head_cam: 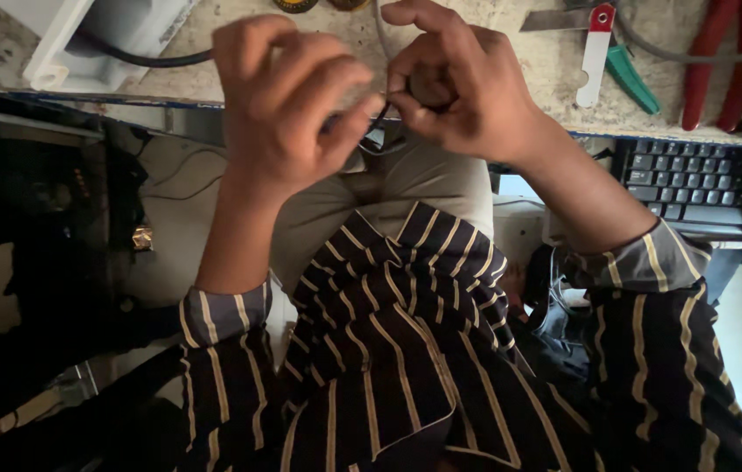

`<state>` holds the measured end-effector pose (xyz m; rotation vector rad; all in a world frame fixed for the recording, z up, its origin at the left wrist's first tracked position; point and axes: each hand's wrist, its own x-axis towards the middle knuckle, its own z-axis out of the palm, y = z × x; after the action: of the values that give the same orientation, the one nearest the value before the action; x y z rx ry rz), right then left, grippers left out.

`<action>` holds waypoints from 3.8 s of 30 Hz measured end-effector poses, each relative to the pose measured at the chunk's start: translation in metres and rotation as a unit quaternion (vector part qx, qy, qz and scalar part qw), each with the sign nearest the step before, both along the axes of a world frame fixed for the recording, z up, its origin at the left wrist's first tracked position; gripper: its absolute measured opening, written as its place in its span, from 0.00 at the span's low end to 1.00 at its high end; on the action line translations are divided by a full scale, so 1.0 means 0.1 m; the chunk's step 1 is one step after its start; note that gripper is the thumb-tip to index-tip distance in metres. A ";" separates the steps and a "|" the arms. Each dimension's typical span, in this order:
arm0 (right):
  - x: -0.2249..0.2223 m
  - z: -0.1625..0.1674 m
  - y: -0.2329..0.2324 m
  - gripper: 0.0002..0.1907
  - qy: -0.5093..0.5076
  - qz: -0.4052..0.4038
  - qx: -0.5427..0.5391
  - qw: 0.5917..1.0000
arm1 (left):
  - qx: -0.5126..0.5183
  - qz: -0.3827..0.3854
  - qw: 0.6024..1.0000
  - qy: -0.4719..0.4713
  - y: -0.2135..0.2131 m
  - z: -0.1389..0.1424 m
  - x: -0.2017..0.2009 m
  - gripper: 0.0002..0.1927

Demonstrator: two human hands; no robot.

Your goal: The person sits at a repair workbench and wraps electrical tape around a white cable, pressing the tape firmly with both hands. They use pliers to grip and trim the wire, then continue taping the cable along its length.

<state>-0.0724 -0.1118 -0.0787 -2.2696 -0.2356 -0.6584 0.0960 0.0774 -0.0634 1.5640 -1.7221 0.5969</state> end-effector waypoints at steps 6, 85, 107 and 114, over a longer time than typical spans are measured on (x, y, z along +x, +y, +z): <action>-0.01 -0.01 0.00 0.38 0.007 0.003 0.004 1.000 | 0.048 -0.004 0.990 -0.132 0.03 -0.03 -0.01 0.12; 0.11 0.03 0.01 0.41 0.000 -0.079 -0.044 0.996 | 0.070 -0.049 0.996 0.036 -0.32 -0.32 0.26 0.07; 0.06 -0.12 -0.13 0.38 0.037 -0.026 0.147 0.988 | 0.078 -0.146 0.972 0.164 -0.33 -0.27 0.32 0.06; 0.05 -0.11 -0.16 0.40 0.026 -0.030 0.115 0.993 | 0.018 -0.115 0.967 0.228 -0.33 -0.18 0.24 0.09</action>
<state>-0.0670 -0.1282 -0.0894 -2.0746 -0.0629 -0.6234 0.1202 0.0442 -0.0811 1.3658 -1.5317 0.0766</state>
